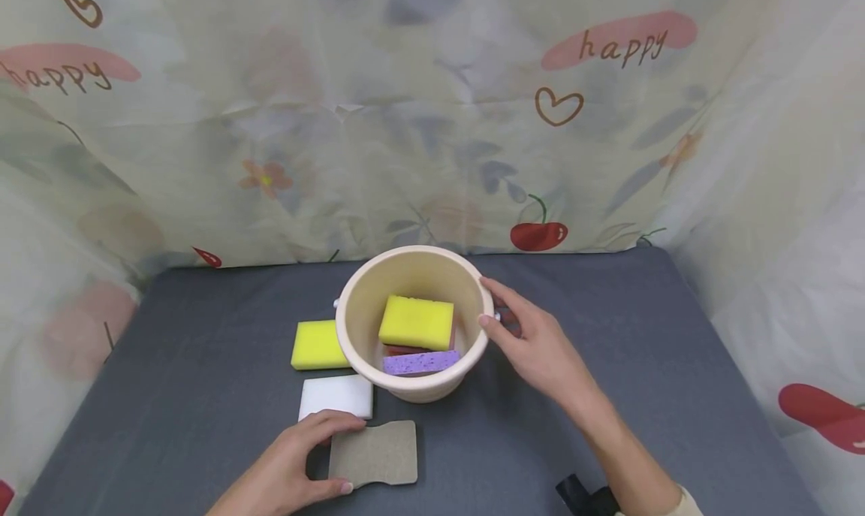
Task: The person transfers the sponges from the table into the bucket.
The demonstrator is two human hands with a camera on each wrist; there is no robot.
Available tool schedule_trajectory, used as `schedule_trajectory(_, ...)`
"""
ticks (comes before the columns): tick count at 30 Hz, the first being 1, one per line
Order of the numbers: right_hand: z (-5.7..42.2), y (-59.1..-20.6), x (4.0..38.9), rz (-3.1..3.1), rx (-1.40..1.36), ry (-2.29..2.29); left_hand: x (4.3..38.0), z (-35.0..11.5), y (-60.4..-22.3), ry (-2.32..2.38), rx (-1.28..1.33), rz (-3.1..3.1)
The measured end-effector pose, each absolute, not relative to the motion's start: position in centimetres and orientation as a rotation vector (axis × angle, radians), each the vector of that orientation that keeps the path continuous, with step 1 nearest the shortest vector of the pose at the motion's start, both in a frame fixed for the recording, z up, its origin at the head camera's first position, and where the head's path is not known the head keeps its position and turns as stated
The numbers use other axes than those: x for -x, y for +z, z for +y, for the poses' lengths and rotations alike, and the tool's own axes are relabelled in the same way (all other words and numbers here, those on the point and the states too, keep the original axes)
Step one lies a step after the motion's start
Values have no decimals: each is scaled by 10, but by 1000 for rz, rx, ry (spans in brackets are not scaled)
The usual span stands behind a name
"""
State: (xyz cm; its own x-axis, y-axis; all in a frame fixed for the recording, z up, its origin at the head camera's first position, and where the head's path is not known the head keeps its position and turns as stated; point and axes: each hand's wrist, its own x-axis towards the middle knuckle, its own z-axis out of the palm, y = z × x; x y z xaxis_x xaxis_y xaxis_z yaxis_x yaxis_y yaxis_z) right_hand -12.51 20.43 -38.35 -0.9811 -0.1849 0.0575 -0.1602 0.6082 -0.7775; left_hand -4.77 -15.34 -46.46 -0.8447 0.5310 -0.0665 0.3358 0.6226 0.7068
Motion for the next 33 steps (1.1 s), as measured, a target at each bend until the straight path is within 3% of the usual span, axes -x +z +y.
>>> schedule_trajectory(33, 203, -403, 123, 2559, 336, -1643, 45, -132, -472, 899, -610, 2574)
